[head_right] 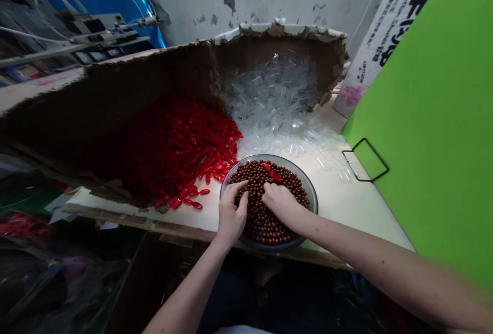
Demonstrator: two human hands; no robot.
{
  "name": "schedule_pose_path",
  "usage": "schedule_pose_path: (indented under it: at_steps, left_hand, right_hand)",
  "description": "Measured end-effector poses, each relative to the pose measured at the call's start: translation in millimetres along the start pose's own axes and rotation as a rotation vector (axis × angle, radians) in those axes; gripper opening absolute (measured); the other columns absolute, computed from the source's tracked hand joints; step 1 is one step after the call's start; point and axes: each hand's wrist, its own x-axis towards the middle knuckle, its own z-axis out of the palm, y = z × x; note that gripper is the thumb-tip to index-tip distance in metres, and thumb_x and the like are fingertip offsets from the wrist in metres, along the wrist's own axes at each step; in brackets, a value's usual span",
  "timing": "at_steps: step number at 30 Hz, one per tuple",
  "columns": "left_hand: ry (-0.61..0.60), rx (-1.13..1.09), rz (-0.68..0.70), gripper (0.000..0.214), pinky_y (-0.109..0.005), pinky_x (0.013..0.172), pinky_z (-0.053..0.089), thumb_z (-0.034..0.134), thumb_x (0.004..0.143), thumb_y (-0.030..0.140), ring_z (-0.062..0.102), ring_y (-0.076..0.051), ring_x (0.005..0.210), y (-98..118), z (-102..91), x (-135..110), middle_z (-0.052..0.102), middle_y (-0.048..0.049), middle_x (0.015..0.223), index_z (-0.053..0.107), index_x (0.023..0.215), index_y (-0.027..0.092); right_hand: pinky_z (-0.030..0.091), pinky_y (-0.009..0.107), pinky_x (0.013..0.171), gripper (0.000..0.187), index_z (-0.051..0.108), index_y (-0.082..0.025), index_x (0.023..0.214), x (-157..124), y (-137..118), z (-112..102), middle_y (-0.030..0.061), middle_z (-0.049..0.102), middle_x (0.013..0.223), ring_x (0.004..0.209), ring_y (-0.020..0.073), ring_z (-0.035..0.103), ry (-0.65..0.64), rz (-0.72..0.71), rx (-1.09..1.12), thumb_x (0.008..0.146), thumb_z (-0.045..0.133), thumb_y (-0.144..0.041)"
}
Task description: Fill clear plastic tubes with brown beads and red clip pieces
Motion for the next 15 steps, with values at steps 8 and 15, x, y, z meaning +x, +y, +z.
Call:
schedule_pose_path:
  at_steps: [8, 15]
  left_hand:
    - [-0.009, -0.051, -0.018, 0.027, -0.035, 0.097, 0.044, 0.043, 0.089, 0.012, 0.057, -0.017, 0.102, -5, -0.5, 1, 0.063, -0.0068, 0.106, 0.062, 0.107, 0.020]
    - [0.006, -0.089, -0.052, 0.029, -0.035, 0.097, 0.044, 0.041, 0.088, 0.011, 0.058, -0.016, 0.105, -9, -2.7, 1, 0.064, -0.0071, 0.108, 0.061, 0.108, 0.019]
  right_hand:
    - [0.051, 0.030, 0.073, 0.012, 0.068, -0.016, 0.086, 9, 15, 3, 0.0053, 0.066, 0.088, 0.077, 0.0167, 0.063, -0.007, -0.094, 0.347, 0.078, 0.059, -0.015]
    - [0.051, 0.040, 0.088, 0.034, 0.070, -0.017, 0.100, -7, 20, -6, 0.0061, 0.070, 0.099, 0.090, 0.0205, 0.066, 0.063, 0.139, 1.192, 0.071, 0.072, -0.034]
